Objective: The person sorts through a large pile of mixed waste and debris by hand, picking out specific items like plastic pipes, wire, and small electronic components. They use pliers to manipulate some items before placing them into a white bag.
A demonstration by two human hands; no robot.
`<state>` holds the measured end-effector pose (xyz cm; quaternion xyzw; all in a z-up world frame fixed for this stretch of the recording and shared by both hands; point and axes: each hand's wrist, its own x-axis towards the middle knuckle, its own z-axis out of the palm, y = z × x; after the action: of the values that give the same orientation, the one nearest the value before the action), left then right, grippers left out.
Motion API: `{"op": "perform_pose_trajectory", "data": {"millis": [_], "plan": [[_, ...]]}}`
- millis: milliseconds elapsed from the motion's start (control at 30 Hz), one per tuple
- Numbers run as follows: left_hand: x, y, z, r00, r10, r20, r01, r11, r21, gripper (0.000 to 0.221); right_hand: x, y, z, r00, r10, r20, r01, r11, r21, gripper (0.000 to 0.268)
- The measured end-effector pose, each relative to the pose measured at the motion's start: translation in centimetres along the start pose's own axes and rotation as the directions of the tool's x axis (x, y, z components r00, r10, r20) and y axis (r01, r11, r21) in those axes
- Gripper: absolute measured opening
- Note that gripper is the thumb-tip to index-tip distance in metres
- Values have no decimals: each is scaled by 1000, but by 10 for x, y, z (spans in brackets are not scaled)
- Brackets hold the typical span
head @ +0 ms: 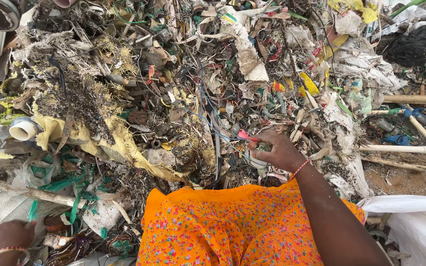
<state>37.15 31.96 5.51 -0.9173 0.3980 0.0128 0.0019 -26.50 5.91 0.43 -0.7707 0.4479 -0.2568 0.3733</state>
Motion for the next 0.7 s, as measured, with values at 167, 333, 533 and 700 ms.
{"op": "perform_pose_trajectory", "data": {"millis": [167, 333, 533, 700], "plan": [[-2, 175, -34, 944, 329, -1, -310, 890, -334, 67, 0, -7, 1, 998, 65, 25, -65, 998, -9, 53], [-33, 387, -15, 525, 612, 592, 102, 645, -757, 100, -7, -8, -7, 990, 113, 89, -129, 970, 207, 58], [-25, 488, 77, 782, 443, 438, 611, -411, -677, 34, -27, 18, -20, 909, 54, 413, -12, 995, -103, 42], [16, 478, 90, 902, 324, 286, 430, -609, -666, 13, -43, 74, -69, 819, 563, 109, -522, 810, -266, 35]]}}
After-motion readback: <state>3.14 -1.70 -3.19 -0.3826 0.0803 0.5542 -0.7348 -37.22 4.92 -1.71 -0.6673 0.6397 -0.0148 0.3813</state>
